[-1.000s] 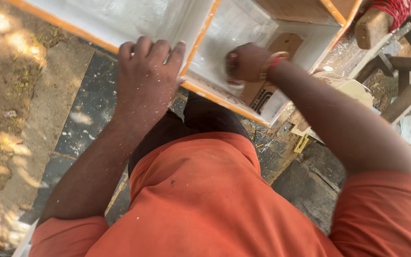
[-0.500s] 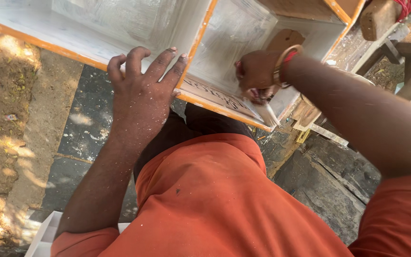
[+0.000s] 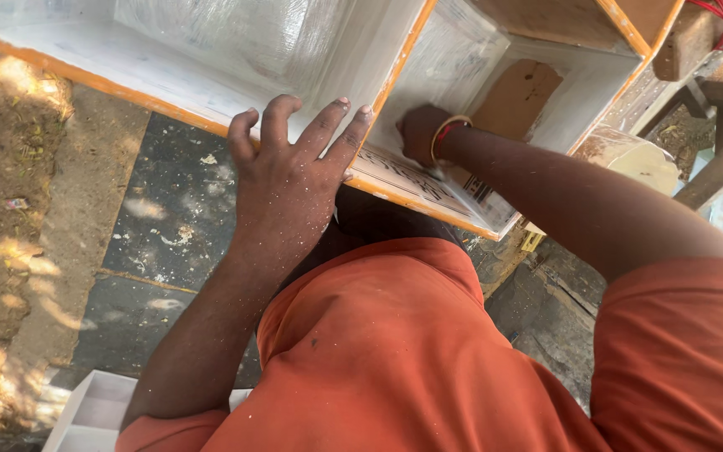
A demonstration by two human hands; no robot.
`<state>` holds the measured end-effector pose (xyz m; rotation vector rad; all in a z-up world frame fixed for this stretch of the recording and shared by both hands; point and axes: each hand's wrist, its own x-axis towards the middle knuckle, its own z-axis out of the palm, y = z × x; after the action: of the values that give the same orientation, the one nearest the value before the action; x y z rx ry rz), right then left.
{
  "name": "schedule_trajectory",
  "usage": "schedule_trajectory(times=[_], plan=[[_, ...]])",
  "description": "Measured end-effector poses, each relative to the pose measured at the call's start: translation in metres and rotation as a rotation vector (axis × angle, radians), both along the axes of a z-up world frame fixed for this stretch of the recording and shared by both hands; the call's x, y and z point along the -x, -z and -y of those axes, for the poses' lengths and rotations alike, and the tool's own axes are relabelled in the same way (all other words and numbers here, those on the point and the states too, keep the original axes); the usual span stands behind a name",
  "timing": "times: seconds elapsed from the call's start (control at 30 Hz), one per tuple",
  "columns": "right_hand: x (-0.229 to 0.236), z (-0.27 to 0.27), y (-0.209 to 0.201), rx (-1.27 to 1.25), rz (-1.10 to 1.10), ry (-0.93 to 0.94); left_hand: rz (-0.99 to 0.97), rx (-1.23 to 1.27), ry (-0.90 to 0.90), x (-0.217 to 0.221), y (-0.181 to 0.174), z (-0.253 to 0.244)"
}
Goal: The person applies a white substance to the inner surfaces of a wooden box using a brush and their fingers. They dip the brush into a container, spread the substance across the wood, and use their hand to rub it into the joints and flat surfaces.
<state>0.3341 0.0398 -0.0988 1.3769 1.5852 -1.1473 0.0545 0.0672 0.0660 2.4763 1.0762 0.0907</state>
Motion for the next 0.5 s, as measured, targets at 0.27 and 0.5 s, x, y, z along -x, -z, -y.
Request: schedule_trajectory(times=[0.27,0.5], plan=[[-0.008,-0.002,0.009,0.045,0.007,-0.005,0.021,0.061,0.012,-0.006,-0.001,-0.006],[-0.001,-0.002,-0.037,0.236,0.134,0.032,-0.05,-0.026,0.093,-0.009,0.007,-0.011]])
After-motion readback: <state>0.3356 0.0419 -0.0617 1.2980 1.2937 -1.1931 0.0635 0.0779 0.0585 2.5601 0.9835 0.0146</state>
